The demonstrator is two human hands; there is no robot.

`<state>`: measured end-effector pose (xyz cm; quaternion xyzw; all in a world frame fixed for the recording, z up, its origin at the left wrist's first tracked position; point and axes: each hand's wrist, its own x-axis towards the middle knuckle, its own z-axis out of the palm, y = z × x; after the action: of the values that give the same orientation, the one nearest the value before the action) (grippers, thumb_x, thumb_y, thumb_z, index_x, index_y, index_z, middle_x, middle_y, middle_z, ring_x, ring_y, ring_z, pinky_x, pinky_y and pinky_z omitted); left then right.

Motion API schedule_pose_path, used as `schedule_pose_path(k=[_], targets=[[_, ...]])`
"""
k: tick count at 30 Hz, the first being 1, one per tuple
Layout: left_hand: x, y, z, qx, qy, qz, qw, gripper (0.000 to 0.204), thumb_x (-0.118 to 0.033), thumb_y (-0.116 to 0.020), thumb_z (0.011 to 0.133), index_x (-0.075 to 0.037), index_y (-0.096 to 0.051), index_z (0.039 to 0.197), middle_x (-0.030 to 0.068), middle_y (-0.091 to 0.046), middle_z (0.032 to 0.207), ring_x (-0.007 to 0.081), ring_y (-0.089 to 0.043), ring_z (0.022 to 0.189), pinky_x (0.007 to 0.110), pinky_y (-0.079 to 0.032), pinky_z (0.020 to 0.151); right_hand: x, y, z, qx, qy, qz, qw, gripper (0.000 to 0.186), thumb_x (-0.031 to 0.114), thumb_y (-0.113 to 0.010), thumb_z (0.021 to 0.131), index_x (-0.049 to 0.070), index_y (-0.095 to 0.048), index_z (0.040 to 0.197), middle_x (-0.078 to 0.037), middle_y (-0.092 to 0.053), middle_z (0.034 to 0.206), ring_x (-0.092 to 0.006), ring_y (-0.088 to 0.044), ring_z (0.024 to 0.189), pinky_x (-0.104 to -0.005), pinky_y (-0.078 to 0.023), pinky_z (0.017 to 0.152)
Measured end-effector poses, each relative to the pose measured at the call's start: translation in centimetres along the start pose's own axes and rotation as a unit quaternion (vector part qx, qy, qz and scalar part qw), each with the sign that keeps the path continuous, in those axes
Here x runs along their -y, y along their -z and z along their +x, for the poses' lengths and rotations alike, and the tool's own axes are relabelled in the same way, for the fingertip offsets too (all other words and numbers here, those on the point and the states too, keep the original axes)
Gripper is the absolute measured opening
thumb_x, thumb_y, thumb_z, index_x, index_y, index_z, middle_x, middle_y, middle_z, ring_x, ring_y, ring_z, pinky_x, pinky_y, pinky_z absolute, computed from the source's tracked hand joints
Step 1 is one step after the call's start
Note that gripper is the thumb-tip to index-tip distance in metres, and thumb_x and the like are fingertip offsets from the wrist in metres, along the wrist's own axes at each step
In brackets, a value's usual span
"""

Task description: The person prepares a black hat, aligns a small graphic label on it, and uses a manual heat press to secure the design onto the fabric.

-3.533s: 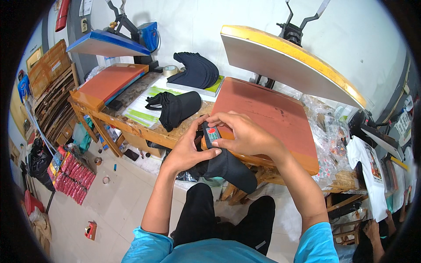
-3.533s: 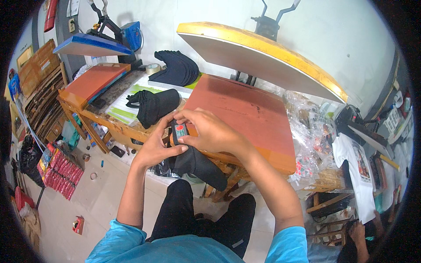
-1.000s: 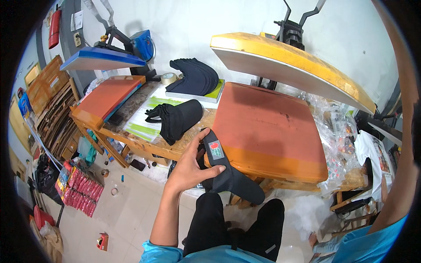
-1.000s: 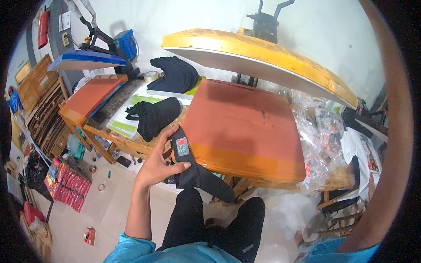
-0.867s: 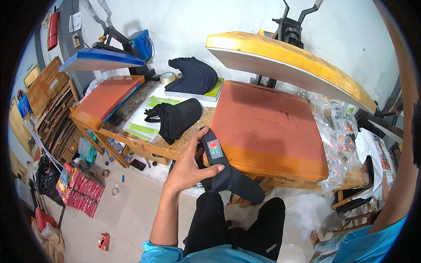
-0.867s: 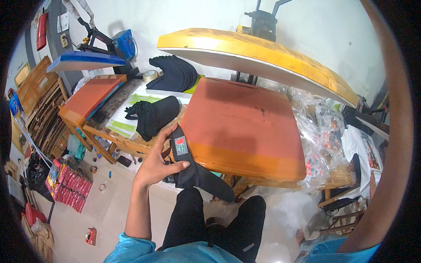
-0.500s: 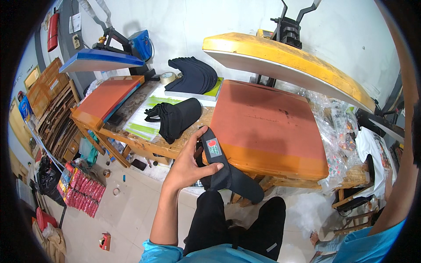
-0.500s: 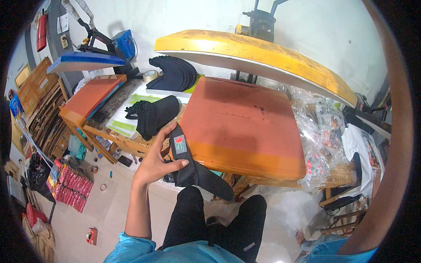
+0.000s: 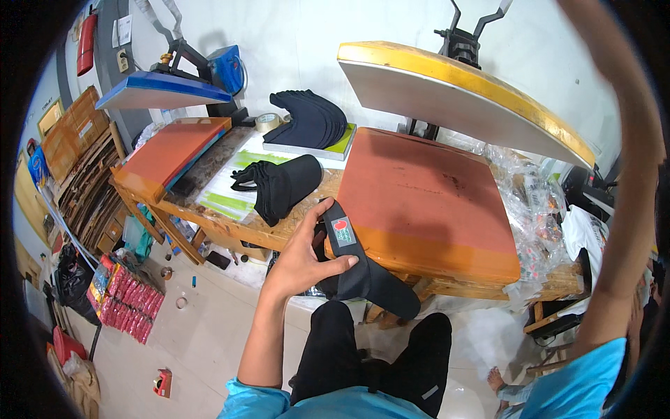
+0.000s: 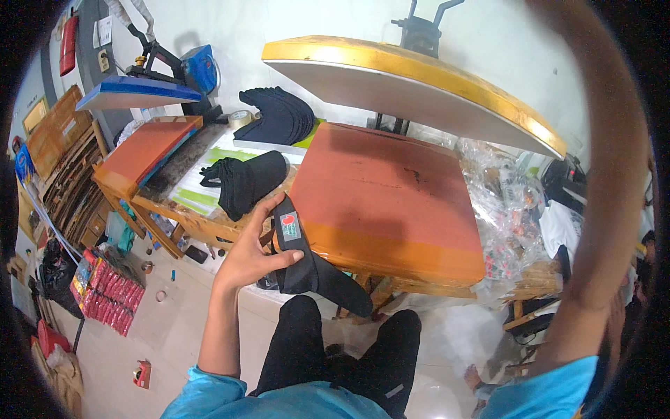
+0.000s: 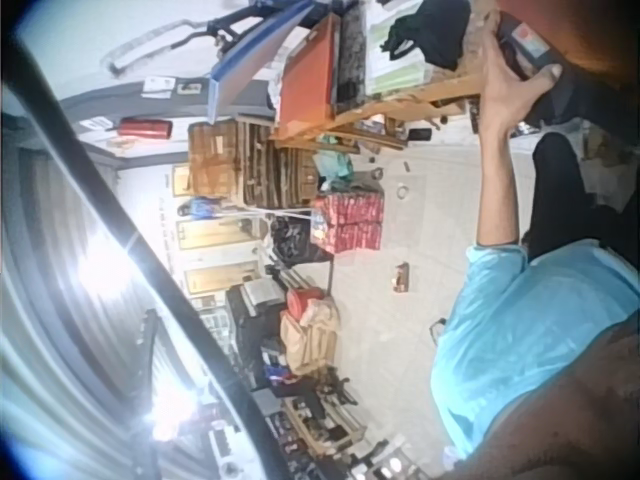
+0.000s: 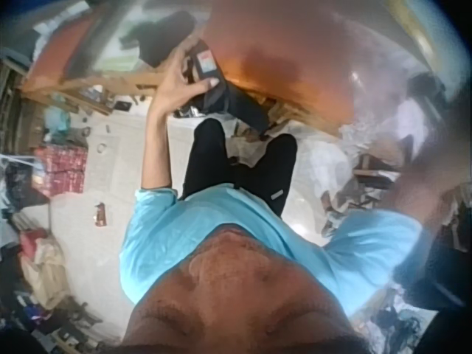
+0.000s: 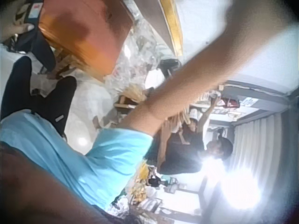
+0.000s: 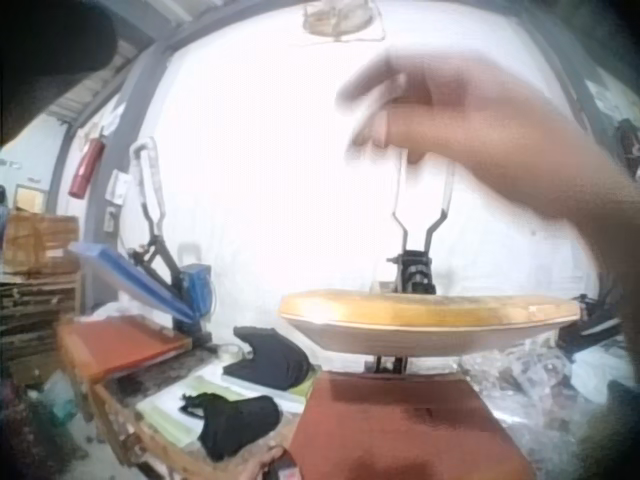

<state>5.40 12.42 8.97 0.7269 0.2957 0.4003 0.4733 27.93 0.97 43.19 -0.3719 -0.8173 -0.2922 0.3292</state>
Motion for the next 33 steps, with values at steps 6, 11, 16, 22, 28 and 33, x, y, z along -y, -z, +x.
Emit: schedule_pose_path(k=[6,11,16,22,28,33], targets=[[0.8,0.8,-0.8,-0.015,-0.005,0.006,1.000,0.107,-0.019,-0.096,0.081,-0.001,-0.035,0.168,0.0223,-0.044,0.165,0.0323,-0.045,0.155,0.055,-0.040,0.127,4.8,-13.3,-11.7,0.275,-0.156,0.234,0.919,0.040,0.003,-0.056,0.107,-0.003,-0.049,0.146,-0.028,-0.073,0.126,-0.0375,-0.075,0.117,-0.0479,-0.056,0.104],[0.5,0.4,-0.4,-0.007,-0.012,0.002,1.000,0.108,-0.019,-0.096,0.081,-0.001,-0.034,0.168,0.0221,-0.044,0.165,0.0317,-0.045,0.154,0.055,-0.040,0.127,3.5,-19.0,-17.3,0.252,-0.229,0.242,0.908,0.051,0.004,-0.056,0.107,-0.001,-0.040,0.155,-0.030,-0.068,0.139,-0.0437,-0.070,0.127,-0.0496,-0.055,0.106],[1.1,0.6,-0.5,-0.009,-0.022,-0.007,1.000,0.109,-0.019,-0.096,0.080,-0.001,-0.034,0.167,0.0225,-0.044,0.165,0.0322,-0.044,0.155,0.055,-0.039,0.128,4.6,-19.7,-16.9,0.305,-0.243,0.230,0.892,0.055,0.004,-0.055,0.106,-0.002,-0.037,0.158,-0.027,-0.068,0.142,-0.0438,-0.063,0.136,-0.0530,-0.046,0.115],[0.8,0.5,-0.5,-0.005,-0.011,-0.006,1.000,0.108,-0.019,-0.096,0.080,0.000,-0.034,0.167,0.0237,-0.044,0.165,0.0322,-0.043,0.155,0.055,-0.039,0.129,4.8,-20.9,-17.4,0.238,-0.192,0.223,0.926,0.048,0.004,-0.060,0.102,-0.005,-0.044,0.146,-0.033,-0.070,0.113,-0.0501,-0.069,0.109,-0.0589,-0.047,0.096],[0.9,0.5,-0.4,-0.007,-0.013,-0.012,1.000,0.109,-0.020,-0.095,0.080,0.002,-0.033,0.167,0.0243,-0.045,0.163,0.0326,-0.043,0.155,0.055,-0.039,0.128,4.8,-20.9,-17.3,0.231,-0.191,0.232,0.925,0.049,0.003,-0.059,0.102,-0.005,-0.044,0.147,-0.030,-0.071,0.111,-0.0486,-0.070,0.109,-0.0585,-0.046,0.097],[1.0,0.5,-0.4,-0.008,-0.015,-0.010,1.000,0.109,-0.021,-0.095,0.080,0.002,-0.034,0.167,0.0245,-0.045,0.163,0.0327,-0.045,0.154,0.055,-0.040,0.128,4.9,-21.0,-17.3,0.230,-0.186,0.227,0.928,0.051,0.003,-0.060,0.101,-0.004,-0.043,0.149,-0.029,-0.072,0.111,-0.0476,-0.070,0.109,-0.0585,-0.047,0.097]])
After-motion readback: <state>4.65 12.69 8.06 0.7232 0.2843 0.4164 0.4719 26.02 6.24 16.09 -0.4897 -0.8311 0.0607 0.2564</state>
